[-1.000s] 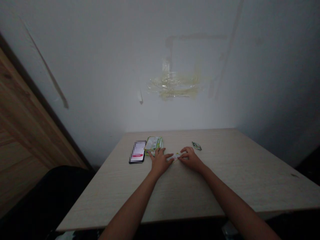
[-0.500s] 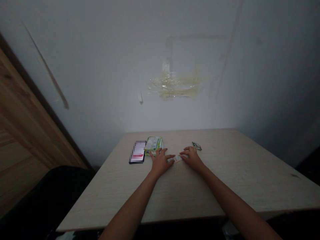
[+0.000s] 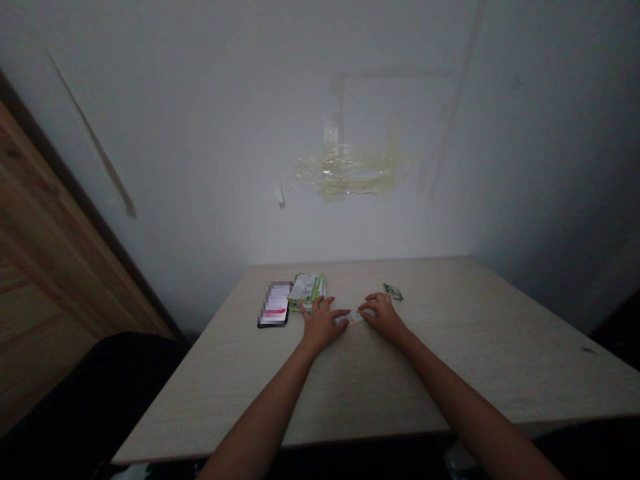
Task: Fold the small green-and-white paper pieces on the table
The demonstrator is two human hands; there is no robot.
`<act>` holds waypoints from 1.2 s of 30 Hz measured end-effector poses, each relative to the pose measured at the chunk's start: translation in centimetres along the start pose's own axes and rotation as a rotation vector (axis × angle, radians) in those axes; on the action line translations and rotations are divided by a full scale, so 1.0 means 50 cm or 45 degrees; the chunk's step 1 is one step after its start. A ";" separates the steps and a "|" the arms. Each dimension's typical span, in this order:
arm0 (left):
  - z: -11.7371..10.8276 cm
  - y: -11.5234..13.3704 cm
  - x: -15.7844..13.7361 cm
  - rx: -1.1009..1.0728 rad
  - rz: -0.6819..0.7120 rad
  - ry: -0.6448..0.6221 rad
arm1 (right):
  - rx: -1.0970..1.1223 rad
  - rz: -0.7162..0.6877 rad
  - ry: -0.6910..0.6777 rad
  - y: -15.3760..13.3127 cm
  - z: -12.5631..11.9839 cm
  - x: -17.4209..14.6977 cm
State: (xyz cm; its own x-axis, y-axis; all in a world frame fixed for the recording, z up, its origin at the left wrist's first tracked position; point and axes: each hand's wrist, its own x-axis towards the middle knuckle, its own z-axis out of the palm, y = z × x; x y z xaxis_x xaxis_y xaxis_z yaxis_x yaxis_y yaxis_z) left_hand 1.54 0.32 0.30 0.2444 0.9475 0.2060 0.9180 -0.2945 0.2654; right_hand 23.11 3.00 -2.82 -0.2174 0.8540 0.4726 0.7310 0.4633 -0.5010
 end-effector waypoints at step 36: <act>-0.004 0.004 -0.002 -0.005 -0.006 0.008 | -0.029 -0.086 -0.050 -0.013 0.000 0.003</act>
State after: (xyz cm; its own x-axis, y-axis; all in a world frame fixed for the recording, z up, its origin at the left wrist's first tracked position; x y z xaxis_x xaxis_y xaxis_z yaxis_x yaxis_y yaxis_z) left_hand 1.61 0.15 0.53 0.2381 0.9481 0.2107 0.9178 -0.2906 0.2704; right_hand 22.59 2.83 -2.43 -0.2915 0.8298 0.4758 0.7283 0.5150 -0.4520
